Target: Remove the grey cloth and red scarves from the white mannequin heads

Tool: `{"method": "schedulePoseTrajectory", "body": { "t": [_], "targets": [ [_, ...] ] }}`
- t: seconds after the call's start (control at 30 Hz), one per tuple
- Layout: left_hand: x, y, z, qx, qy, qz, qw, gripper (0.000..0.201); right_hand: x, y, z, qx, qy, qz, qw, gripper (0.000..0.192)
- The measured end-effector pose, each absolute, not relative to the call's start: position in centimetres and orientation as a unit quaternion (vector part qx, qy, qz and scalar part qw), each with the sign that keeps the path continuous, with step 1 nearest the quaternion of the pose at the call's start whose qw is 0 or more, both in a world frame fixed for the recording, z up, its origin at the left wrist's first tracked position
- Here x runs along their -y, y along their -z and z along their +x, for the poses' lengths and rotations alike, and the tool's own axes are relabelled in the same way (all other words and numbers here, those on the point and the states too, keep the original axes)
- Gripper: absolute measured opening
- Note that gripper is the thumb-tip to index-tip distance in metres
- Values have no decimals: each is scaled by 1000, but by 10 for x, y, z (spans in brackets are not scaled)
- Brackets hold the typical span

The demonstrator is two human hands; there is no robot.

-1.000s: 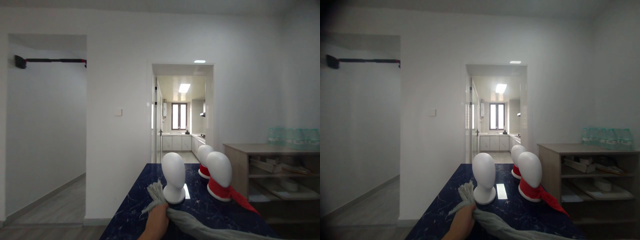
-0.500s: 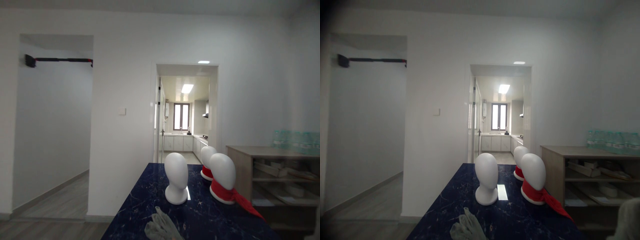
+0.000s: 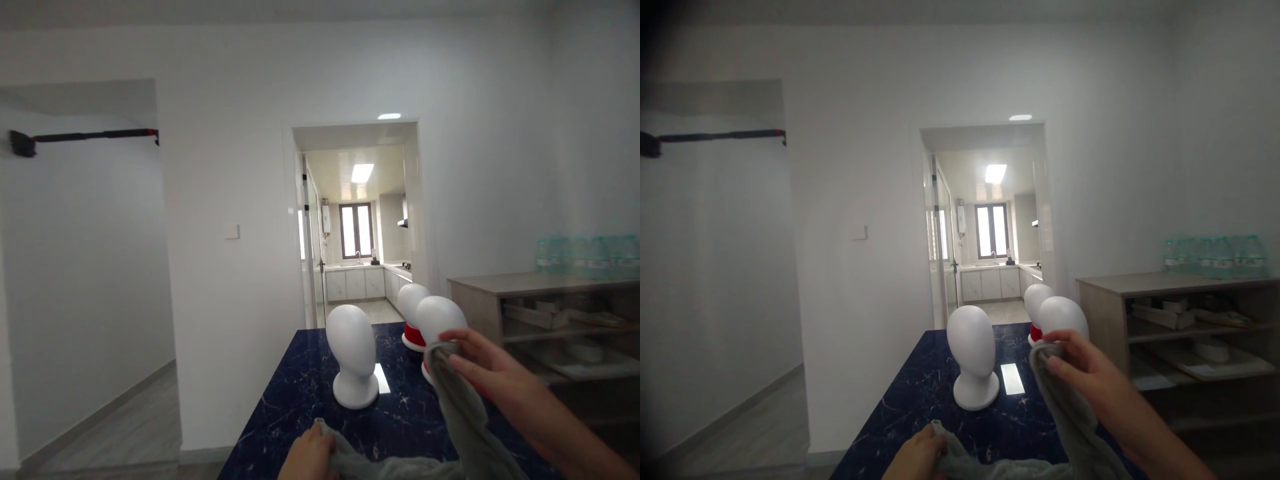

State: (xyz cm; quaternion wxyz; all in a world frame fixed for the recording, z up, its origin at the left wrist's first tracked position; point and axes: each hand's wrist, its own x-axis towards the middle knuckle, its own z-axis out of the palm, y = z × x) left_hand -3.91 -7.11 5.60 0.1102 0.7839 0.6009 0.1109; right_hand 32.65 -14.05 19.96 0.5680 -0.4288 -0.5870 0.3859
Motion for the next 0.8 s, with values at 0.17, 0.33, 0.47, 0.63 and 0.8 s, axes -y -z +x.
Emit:
{"method": "schedulePoseTrajectory", "body": {
  "t": [0.17, 0.33, 0.47, 0.63, 0.8],
  "targets": [
    [40, -29, -60, -534, -250, 775, 227, 74, 121, -165, 219, 696, -417, -343, 473, 47],
    [20, -29, -73, -342, -346, 696, 528, 113, 89, -136, 154, 792, -382, -312, 359, 77],
    [17, -37, -87, -409, -402, 675, 465, 78, 72, -110, 157, 811, -248, -363, 385, 68],
    [22, -28, -109, -534, -387, 696, 285, 77, 64, -19, 200, 870, -131, -454, 139, 92],
    [41, -15, -90, -518, -144, 816, 213, 94, 96, 19, 255, 840, -83, -524, 119, 87]
  ]
}}
